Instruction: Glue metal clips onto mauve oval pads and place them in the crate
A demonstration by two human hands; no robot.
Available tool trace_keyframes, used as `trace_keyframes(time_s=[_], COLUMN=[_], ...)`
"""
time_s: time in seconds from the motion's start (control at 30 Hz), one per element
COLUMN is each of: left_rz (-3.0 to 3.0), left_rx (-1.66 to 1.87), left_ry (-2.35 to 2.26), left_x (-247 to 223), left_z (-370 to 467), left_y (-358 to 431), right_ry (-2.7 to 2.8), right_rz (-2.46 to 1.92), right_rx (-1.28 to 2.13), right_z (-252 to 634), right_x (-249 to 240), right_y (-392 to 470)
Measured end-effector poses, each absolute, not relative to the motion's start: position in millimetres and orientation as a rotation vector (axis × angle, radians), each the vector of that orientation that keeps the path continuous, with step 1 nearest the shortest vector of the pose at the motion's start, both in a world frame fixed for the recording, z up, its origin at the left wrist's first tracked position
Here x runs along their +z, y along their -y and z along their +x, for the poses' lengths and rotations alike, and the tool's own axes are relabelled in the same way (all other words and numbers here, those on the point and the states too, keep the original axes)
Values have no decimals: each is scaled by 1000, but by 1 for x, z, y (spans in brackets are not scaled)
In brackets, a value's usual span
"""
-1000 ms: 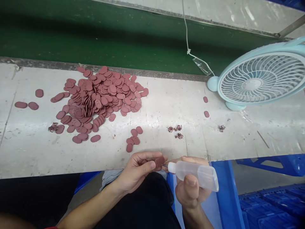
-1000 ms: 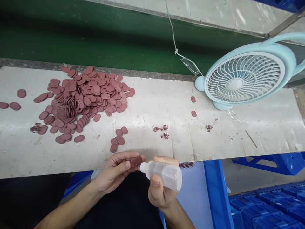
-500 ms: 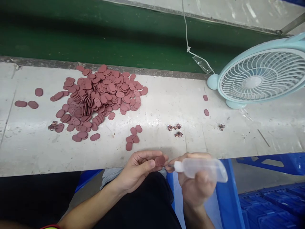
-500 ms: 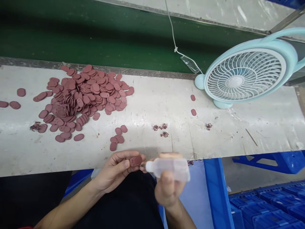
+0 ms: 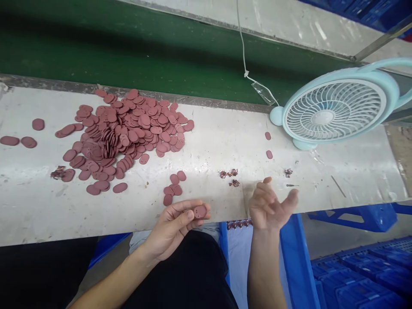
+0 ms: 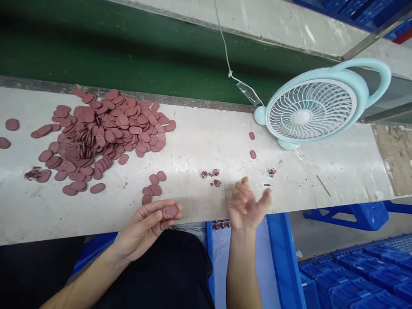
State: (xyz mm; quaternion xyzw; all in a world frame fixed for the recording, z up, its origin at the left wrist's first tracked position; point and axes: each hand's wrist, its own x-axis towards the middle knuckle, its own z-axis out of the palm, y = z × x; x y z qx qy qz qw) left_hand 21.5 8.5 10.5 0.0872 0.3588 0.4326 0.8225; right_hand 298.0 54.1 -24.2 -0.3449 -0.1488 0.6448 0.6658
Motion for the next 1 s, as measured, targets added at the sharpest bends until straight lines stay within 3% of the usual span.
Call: trace_keyframes(time_s=[0.13, 0.23, 0.33, 0.53, 0.77, 1.0], left_rz=[187, 181, 181, 203, 459, 560], left_rx=[919, 917, 909, 905, 977, 1041], left_ry=[-779, -770, -760, -760, -803, -823], left_x=[11, 11, 10, 9, 8, 7], left_z=[20, 20, 19, 21, 28, 30], left_y=[-9, -9, -8, -7, -7, -5], right_ry=[1179, 2003, 2234, 2025, 1073, 1011], right_rz=[-1368, -1631, -1717, -1869, -1391, -1204], right_rx=[1077, 602, 485, 775, 1578, 1604], right_z=[277, 276, 280, 280, 234, 206], right_x=[-14, -13, -9, 11, 35, 40], right_y=[-50, -60, -68, -57, -13, -11])
